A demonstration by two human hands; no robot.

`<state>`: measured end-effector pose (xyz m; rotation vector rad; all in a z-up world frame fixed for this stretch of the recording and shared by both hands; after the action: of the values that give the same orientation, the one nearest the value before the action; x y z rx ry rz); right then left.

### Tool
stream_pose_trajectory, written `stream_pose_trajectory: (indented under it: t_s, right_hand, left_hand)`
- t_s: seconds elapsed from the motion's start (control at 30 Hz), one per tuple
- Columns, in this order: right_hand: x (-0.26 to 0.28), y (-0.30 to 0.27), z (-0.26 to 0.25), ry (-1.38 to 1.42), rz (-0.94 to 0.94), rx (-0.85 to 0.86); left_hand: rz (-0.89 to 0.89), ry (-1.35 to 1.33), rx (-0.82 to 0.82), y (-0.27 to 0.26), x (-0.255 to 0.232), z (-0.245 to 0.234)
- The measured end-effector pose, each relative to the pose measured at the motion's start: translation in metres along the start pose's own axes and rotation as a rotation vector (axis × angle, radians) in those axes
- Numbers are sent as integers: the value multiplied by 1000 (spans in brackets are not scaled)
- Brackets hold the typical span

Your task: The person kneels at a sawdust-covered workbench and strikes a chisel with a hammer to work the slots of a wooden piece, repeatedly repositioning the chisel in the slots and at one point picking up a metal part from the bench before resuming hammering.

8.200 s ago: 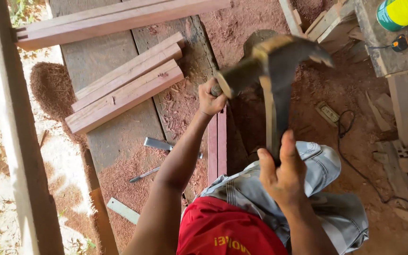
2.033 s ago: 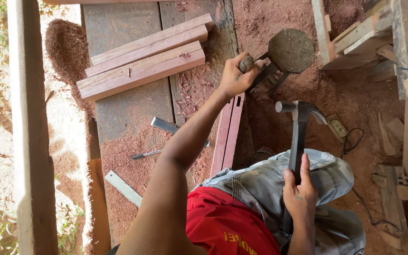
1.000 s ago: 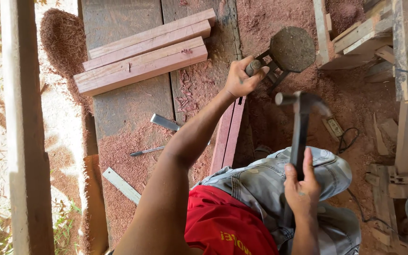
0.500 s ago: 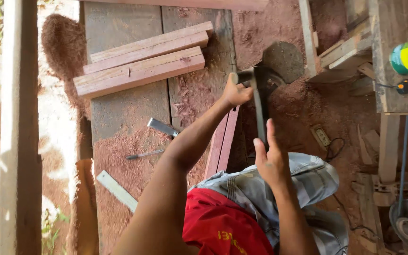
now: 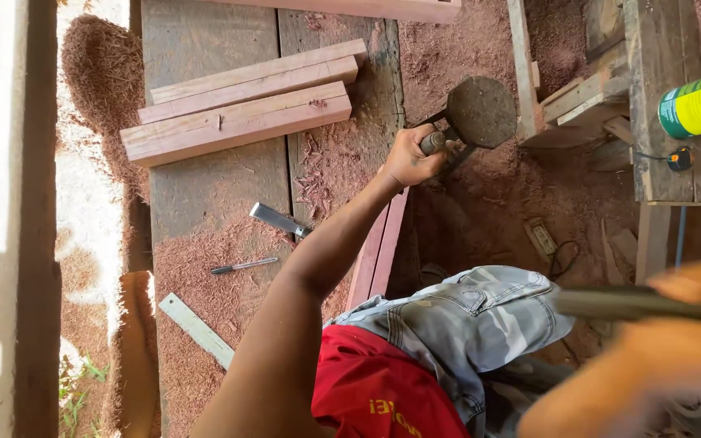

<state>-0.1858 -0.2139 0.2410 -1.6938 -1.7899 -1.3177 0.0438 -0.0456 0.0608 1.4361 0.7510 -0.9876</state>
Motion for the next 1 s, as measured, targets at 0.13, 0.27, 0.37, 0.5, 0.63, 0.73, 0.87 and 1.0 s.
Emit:
stream_pose_trajectory:
  t_s: [0.13,0.27,0.37,0.5,0.63,0.73,0.87,1.0]
  right_hand:
    - [-27,-12,92,-166,29,144]
    - [-52,-19,89,-209,81,194]
    - [-16,-33,36,-171,285,45]
    - [24,-10,-13,33,20,-131]
    - [-21,-24,20,253,68,-223]
    - [-30,-29,81,-377,106,137]
    - [-55,-67,72,-186,602,251]
    - [-79,-110,13,-378,522,51]
  left_hand:
    - [20,61,-26,-5,25,2]
    - [226,-105,25,10,5,-9]
    - [107,-15,-22,-15,1,0]
    - [-70,95,-50,-8,22,-2]
    - [23,100,-8,-10,14,-6]
    - [-34,57,40,-16,22,-5]
    - [-209,-352,250,-2,9,-11]
    - [-220,-2,548,8,15,-16]
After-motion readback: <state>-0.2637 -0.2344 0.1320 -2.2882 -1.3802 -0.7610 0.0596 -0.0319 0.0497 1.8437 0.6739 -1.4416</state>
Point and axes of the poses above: each hand's wrist, its own y-axis towards the middle knuckle, its own z-axis out of the palm, x = y × z, the point moved 8 cm from there along y, towards the middle knuckle, and after that the axes turned 3 degrees about z, right-handed, at the moved point
